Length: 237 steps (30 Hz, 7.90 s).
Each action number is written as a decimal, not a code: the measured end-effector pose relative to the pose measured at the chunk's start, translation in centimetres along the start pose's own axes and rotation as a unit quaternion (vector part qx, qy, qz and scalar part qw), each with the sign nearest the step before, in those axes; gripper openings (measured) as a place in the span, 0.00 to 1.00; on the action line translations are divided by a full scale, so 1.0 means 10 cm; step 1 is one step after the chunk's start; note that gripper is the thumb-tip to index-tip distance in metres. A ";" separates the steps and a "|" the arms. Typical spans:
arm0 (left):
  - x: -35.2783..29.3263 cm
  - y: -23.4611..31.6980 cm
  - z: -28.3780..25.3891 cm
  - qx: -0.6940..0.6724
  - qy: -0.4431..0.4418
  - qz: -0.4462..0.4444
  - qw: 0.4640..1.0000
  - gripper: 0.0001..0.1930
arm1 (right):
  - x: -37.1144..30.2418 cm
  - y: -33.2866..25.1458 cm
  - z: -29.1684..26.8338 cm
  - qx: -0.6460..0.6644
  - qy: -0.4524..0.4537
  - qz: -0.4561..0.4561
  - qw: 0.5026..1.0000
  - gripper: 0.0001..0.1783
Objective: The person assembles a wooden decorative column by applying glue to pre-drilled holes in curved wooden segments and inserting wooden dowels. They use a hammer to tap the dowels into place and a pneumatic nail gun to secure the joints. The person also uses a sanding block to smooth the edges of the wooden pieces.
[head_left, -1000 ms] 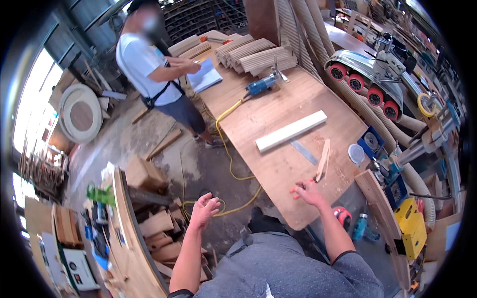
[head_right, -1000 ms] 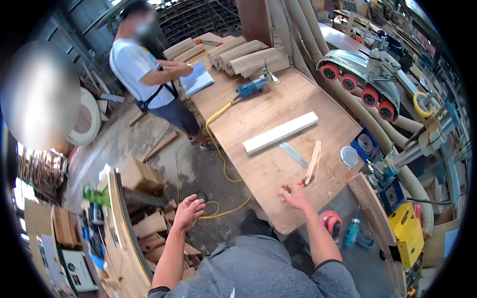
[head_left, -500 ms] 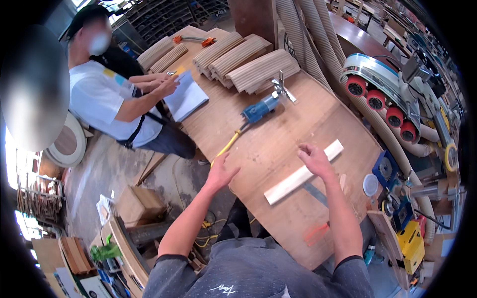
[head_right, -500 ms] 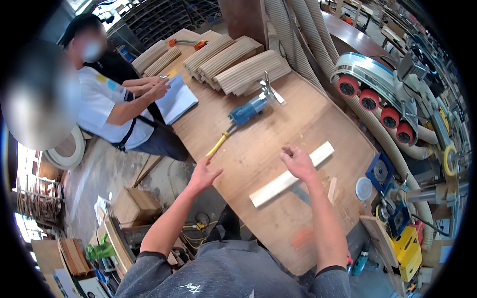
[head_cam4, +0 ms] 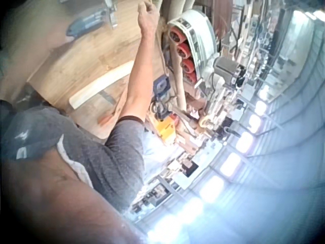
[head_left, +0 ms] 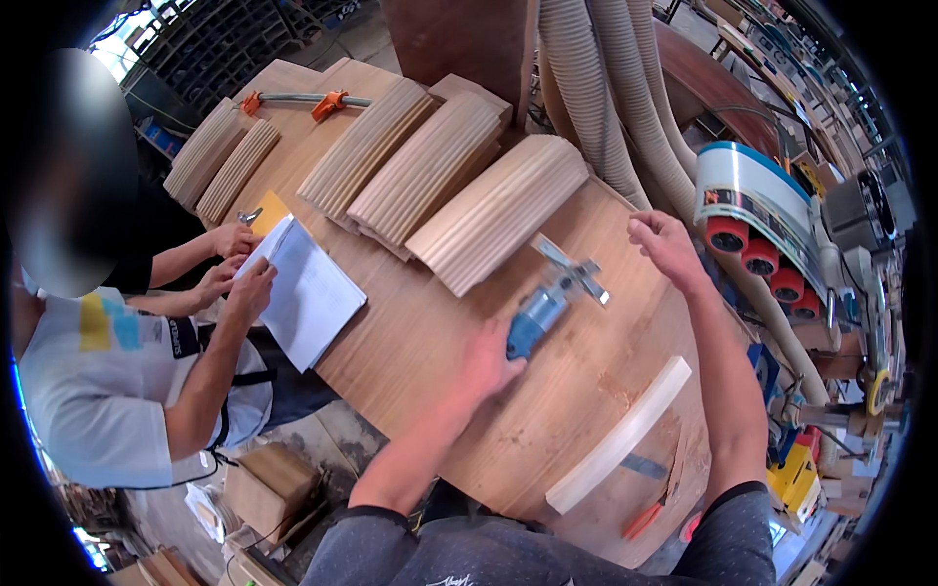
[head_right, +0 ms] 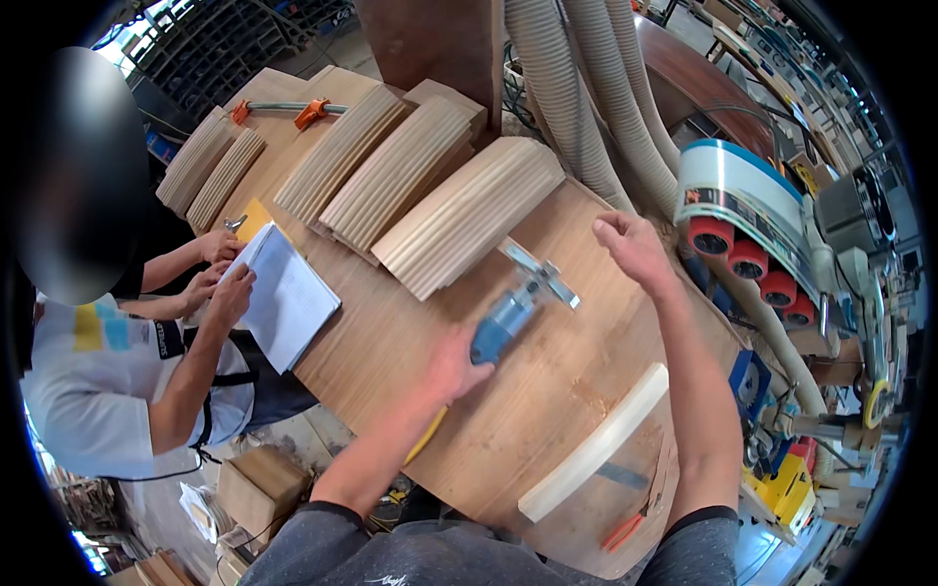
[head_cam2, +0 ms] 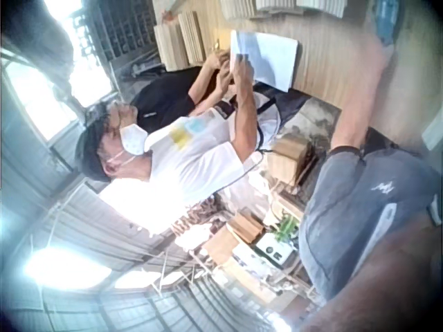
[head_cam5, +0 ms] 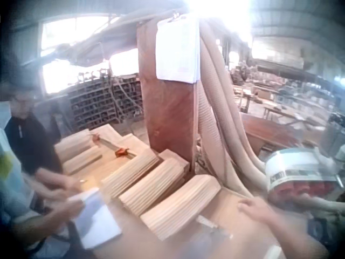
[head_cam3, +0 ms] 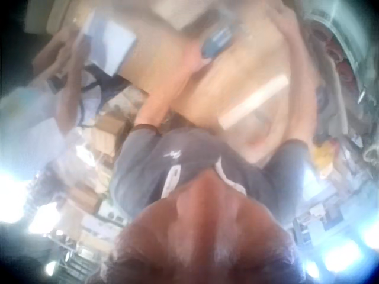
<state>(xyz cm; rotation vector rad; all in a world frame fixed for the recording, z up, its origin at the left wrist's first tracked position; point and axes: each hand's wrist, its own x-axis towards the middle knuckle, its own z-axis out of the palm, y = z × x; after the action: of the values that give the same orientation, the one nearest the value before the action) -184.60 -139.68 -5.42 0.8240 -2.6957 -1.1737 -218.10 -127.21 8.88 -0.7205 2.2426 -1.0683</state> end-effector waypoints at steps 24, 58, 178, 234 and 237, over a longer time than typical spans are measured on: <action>1.05 -0.35 -0.80 -0.713 0.116 -0.113 0.682 0.60 | 3.21 0.60 0.60 0.194 -0.155 0.102 0.963 0.52; -0.96 0.31 -1.57 -0.731 0.052 -0.141 0.666 0.49 | -1.30 -0.71 -0.46 0.198 -0.078 -0.051 0.976 0.64; -26.65 6.38 8.28 0.568 -0.666 0.290 -0.387 0.40 | -25.04 5.84 2.27 -0.163 0.696 -0.018 -0.699 0.47; -24.12 2.10 5.08 0.505 0.393 0.214 -0.738 0.40 | -24.66 5.07 2.89 0.154 -0.283 -0.314 -0.893 0.76; -24.00 1.84 4.60 0.500 0.391 0.177 -0.752 0.39 | -24.81 4.82 3.04 0.214 -0.314 -0.320 -0.868 0.76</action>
<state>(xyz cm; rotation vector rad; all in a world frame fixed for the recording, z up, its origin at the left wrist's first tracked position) -1.66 23.00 6.26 0.7015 -1.6514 -3.1626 -33.58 48.03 14.23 0.3062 2.9940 -0.4986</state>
